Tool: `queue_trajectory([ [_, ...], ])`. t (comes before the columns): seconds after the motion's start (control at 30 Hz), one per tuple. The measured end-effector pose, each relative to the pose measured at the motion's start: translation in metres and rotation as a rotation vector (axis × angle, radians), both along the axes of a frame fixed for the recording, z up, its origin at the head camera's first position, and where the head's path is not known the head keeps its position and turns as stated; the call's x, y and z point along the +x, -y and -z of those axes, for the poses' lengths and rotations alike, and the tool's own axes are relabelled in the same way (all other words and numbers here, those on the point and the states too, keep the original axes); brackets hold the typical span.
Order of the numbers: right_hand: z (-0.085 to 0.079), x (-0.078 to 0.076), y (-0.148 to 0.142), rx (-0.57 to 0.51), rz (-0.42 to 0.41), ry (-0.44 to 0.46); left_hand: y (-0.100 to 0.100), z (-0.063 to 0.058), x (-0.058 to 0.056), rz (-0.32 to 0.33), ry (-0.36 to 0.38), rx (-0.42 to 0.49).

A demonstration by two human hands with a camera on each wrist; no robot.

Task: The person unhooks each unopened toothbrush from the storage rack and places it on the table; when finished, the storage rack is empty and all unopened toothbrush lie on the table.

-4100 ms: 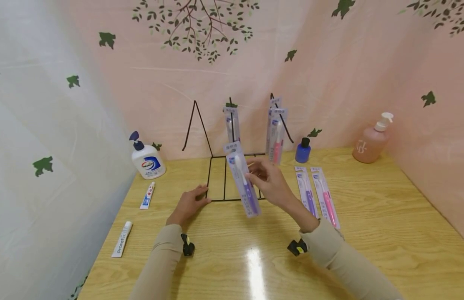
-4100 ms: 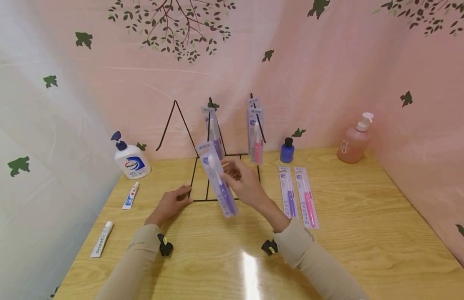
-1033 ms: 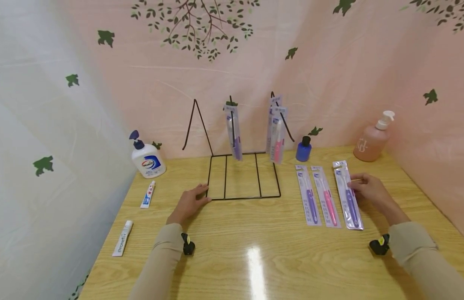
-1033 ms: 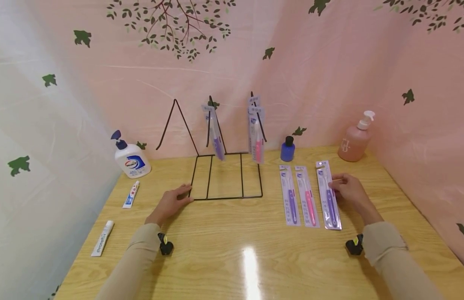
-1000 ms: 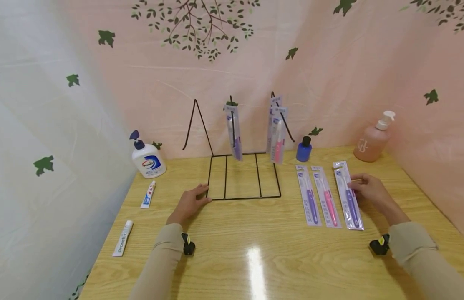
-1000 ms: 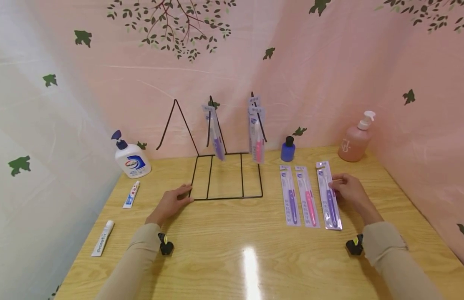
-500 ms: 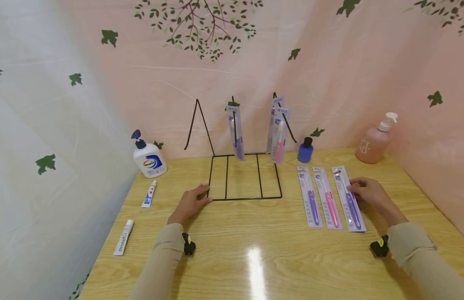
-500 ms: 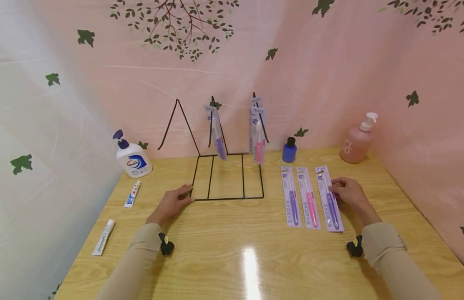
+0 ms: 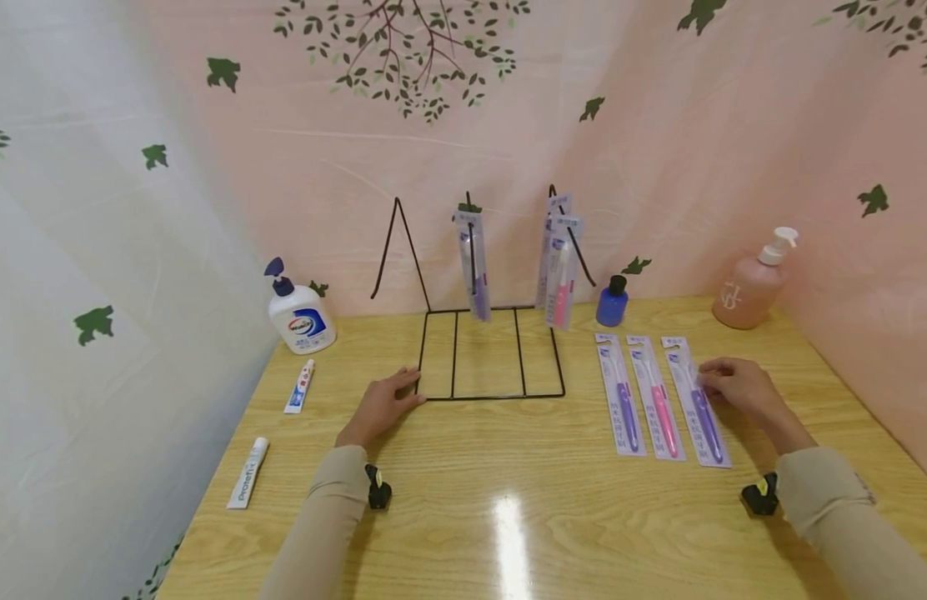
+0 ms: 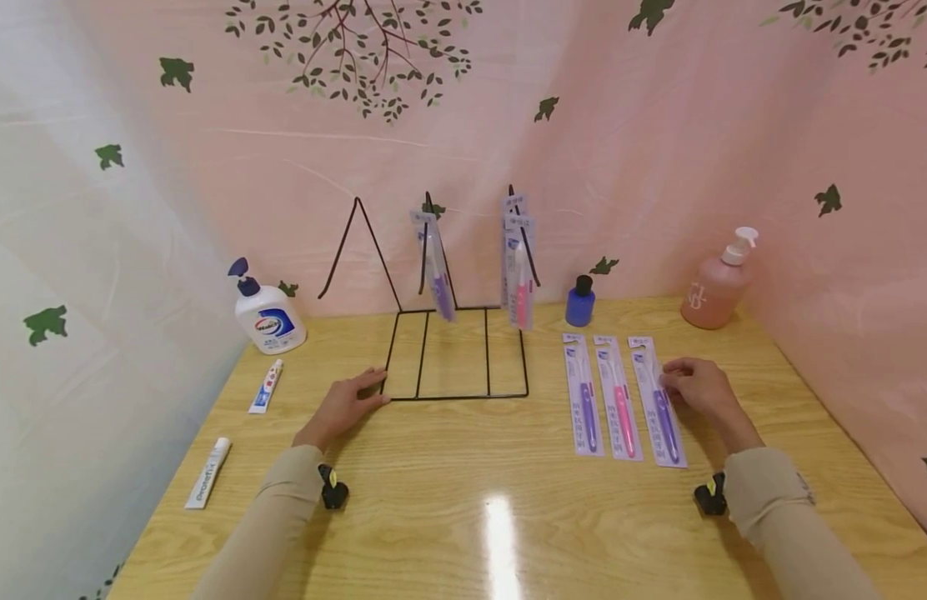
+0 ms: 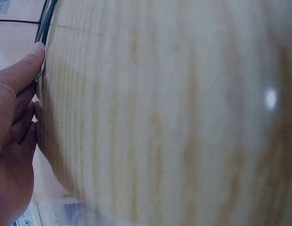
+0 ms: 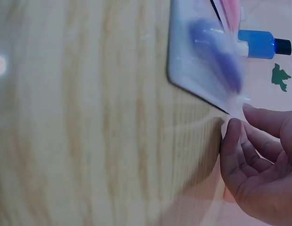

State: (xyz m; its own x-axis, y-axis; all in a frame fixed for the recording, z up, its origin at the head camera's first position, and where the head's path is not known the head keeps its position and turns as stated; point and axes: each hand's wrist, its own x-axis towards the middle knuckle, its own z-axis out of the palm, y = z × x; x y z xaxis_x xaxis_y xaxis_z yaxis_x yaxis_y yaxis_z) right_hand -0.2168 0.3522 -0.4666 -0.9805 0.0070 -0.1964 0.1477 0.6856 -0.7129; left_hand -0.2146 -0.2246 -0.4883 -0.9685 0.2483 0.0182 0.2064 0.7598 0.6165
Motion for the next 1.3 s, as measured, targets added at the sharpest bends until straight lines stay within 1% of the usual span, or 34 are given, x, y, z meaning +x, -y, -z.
queue_trajectory([
  [0.17,-0.008,0.002,0.0,0.037,-0.007,-0.059,0.0,-0.001,0.0,0.009,-0.003,-0.001],
  [0.27,-0.018,0.002,0.005,0.059,-0.008,-0.124,-0.001,-0.001,0.001,0.011,-0.003,0.007],
  [0.33,-0.027,0.001,0.014,0.07,-0.01,-0.186,-0.001,-0.002,0.001,0.007,0.004,0.014],
  [0.43,-0.043,0.001,0.032,0.077,-0.019,-0.293,-0.001,-0.003,0.002,0.004,0.011,0.014],
  [0.57,-0.06,0.001,0.063,0.065,-0.062,-0.417,-0.001,-0.004,0.002,-0.001,0.014,0.006],
  [0.67,-0.069,0.001,0.088,0.048,-0.1,-0.491,-0.001,-0.004,0.002,0.0,0.01,0.009],
  [0.8,-0.076,0.001,0.119,-0.01,-0.156,-0.582,-0.001,-0.003,0.001,0.007,0.002,0.009],
  [0.87,-0.078,0.001,0.134,-0.045,-0.187,-0.607,-0.001,-0.002,0.001,0.008,0.002,0.007],
  [1.1,-0.082,-0.006,0.182,-0.147,-0.265,-0.622,-0.002,-0.003,0.001,0.006,0.011,0.009],
  [1.3,-0.083,-0.016,0.219,-0.183,-0.327,-0.631,-0.002,-0.004,0.002,0.004,0.009,0.009],
])
